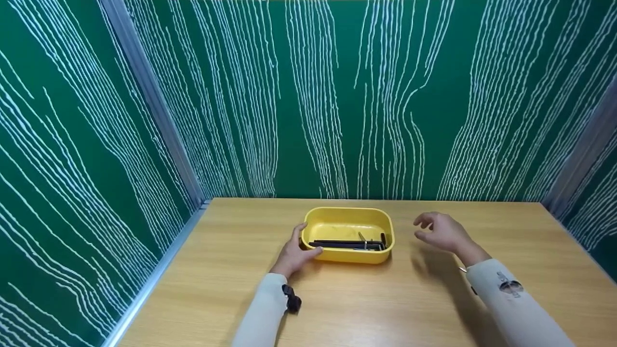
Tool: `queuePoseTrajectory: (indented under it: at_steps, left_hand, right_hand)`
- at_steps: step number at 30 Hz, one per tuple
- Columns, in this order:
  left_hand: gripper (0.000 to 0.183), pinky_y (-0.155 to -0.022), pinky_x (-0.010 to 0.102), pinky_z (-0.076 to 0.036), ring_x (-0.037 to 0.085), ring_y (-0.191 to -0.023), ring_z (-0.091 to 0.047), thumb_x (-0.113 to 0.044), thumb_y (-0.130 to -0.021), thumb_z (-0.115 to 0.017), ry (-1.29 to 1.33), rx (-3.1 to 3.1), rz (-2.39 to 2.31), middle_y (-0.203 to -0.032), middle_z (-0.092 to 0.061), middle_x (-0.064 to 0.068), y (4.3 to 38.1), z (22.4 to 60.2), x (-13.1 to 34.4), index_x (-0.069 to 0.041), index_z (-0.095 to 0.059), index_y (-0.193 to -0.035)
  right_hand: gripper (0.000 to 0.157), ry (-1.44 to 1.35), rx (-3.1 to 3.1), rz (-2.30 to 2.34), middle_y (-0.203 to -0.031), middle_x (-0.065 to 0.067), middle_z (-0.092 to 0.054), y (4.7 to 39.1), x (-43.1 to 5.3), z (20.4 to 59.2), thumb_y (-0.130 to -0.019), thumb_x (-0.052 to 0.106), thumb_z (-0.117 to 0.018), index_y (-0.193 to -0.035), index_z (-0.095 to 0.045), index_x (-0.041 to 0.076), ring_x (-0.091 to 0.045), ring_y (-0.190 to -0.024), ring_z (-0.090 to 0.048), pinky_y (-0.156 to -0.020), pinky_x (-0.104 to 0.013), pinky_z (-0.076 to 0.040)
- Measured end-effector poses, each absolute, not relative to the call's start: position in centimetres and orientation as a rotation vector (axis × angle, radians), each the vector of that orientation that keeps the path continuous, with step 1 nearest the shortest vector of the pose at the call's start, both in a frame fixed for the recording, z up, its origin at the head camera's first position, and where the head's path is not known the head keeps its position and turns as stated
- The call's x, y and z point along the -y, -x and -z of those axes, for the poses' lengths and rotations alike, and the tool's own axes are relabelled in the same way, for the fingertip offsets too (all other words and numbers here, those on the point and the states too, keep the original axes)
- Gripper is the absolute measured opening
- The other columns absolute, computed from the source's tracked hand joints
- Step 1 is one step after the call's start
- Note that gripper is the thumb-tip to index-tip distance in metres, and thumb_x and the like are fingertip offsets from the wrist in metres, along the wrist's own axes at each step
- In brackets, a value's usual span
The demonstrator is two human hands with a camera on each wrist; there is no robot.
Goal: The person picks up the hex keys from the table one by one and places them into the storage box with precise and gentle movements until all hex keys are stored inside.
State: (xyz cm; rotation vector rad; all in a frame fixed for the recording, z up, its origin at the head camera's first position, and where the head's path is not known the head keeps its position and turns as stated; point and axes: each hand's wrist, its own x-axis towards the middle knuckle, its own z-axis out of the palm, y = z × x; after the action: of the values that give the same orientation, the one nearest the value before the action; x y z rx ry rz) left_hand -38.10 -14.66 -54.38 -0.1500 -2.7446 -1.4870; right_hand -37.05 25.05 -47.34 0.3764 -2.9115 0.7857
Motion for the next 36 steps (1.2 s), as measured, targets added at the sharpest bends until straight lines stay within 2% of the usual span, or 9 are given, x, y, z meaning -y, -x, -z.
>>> queuePoseTrajectory:
  at_steps: [10,26,31,36]
  left_hand:
    - [0.092,-0.101,0.043,-0.028,0.019,-0.121,-0.038,-0.062,-0.055,-0.069,0.188,2.722,1.486,-0.135,-0.039,0.003,38.1,54.6,14.7,-0.042,-0.022,-0.132]
    - [0.095,-0.101,0.043,-0.027,0.018,-0.120,-0.038,-0.067,-0.052,-0.067,0.160,2.742,1.477,-0.136,-0.038,0.003,38.1,54.6,14.6,-0.044,-0.021,-0.132]
    - [0.094,-0.102,0.045,-0.026,0.018,-0.122,-0.036,-0.068,-0.051,-0.067,0.133,2.756,1.485,-0.137,-0.036,0.000,38.1,54.4,14.6,-0.047,-0.020,-0.130]
    - [0.094,-0.102,0.042,-0.027,0.017,-0.122,-0.036,-0.066,-0.054,-0.067,0.150,2.759,1.463,-0.136,-0.037,-0.001,37.9,54.2,14.6,-0.044,-0.020,-0.132]
  right_hand:
    - [0.023,-0.387,2.894,-0.716,-0.089,-0.007,-0.061,35.9,-27.3,47.6,-0.077,0.031,-0.061,-0.095,-0.062,0.016,-0.022,-0.081,-0.053,-0.065,-0.038,-0.045]
    - [0.035,-0.307,3.097,-0.666,-0.089,-0.007,-0.057,34.1,-30.5,48.9,-0.075,0.038,-0.063,-0.101,-0.060,0.014,-0.019,-0.075,-0.050,-0.063,-0.034,-0.043]
    - [0.029,-0.293,3.123,-0.603,-0.082,-0.003,-0.056,33.8,-31.7,49.7,-0.075,0.036,-0.063,-0.096,-0.061,0.015,-0.016,-0.069,-0.049,-0.057,-0.029,-0.039]
    - [0.021,-0.212,3.152,-0.608,-0.072,-0.001,-0.053,33.0,-32.1,50.4,-0.075,0.036,-0.064,-0.085,-0.060,0.019,-0.015,-0.059,-0.047,-0.048,-0.028,-0.034]
